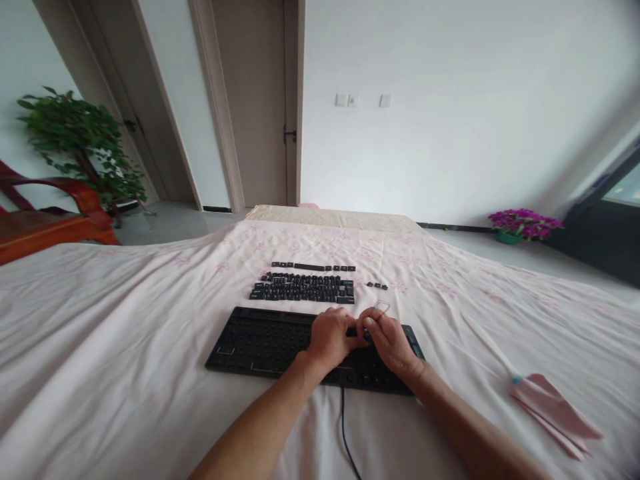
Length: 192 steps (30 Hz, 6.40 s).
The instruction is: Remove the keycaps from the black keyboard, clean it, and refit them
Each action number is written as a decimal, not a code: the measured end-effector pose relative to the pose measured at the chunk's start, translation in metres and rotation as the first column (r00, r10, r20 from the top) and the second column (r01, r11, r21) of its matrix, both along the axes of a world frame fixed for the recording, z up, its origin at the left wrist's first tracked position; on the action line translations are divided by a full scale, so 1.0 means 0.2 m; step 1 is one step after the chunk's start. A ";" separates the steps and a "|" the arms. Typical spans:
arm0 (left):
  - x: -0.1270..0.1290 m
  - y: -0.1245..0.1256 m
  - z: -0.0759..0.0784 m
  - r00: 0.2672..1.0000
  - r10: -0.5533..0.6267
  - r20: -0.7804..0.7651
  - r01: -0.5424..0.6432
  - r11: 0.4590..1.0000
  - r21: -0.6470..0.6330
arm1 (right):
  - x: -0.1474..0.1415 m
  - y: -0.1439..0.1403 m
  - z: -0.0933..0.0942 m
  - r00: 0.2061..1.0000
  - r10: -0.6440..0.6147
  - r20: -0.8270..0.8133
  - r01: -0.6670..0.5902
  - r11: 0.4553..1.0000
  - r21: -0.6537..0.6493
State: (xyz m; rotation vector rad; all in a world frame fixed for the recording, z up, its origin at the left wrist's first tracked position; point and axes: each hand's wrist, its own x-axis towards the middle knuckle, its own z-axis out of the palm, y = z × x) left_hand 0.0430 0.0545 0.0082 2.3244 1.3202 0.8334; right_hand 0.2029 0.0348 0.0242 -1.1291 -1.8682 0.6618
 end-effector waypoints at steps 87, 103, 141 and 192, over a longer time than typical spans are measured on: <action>-0.03 0.02 -0.02 0.600 0.204 0.773 0.218 0.889 -0.404 | -0.03 -0.01 0.06 0.956 -0.292 0.016 0.291 0.946 -0.145; -0.03 0.02 0.00 0.630 0.215 0.746 0.129 0.918 -0.374 | -0.02 0.00 0.04 0.950 -0.290 0.120 0.308 0.931 -0.193; -0.02 0.02 -0.02 0.657 0.202 0.726 0.124 0.921 -0.368 | 0.38 0.42 0.01 0.772 -0.434 0.464 0.529 0.844 -0.091; -0.03 0.01 -0.04 0.915 0.014 0.404 0.046 0.989 -0.139 | 0.14 -0.03 0.17 0.991 -0.004 0.131 0.026 0.985 -0.168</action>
